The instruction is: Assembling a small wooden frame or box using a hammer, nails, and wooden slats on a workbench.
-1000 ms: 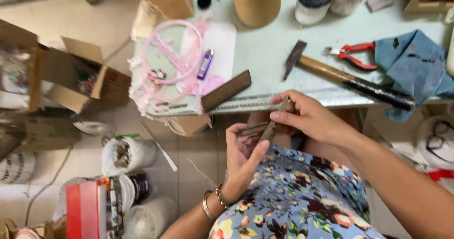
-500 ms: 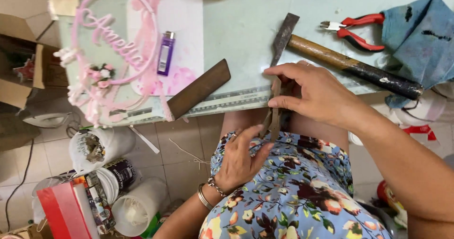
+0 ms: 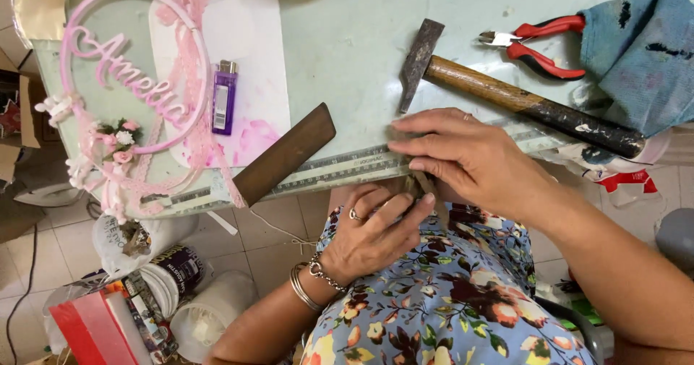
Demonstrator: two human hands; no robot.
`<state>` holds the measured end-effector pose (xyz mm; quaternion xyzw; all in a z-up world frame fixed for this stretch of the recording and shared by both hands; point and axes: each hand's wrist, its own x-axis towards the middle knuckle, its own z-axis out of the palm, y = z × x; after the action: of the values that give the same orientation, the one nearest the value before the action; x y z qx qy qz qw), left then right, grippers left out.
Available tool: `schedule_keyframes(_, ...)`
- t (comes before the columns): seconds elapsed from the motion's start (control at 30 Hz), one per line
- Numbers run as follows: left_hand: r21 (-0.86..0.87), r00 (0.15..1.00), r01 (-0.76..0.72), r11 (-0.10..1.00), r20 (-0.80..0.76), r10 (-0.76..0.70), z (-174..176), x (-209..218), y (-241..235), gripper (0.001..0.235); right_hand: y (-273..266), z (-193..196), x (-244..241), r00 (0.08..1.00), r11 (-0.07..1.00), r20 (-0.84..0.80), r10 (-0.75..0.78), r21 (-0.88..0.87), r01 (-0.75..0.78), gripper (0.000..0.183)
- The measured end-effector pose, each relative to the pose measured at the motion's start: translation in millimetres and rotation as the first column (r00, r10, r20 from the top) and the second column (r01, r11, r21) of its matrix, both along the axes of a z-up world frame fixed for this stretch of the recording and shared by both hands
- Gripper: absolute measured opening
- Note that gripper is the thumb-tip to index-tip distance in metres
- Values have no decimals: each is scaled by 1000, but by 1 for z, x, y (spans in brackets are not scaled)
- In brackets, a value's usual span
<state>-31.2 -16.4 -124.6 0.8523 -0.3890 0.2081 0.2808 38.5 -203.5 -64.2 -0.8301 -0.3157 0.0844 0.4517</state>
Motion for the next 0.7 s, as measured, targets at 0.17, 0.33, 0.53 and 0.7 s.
schedule_keyframes(0.17, 42, 1000, -29, 999, 5, 29, -2, -2, -3, 36, -6, 10, -18, 993, 997, 84, -82, -2, 83, 34)
schedule_keyframes(0.33, -10, 989, -35, 999, -146, 33, -16, -12, -5, 43, -14, -9, -61, 931, 960, 266, -249, -58, 273, 28)
schedule_keyframes(0.53, -30, 972, -214, 976, -104, 210, -18, -13, -15, 42, -11, -11, -73, 904, 899, 342, -256, -259, 352, 26)
schedule_keyframes(0.7, 36, 962, -259, 965, -80, 261, -9, -14, -16, 37, -16, -13, -71, 946, 941, 203, -252, -175, 289, 23)
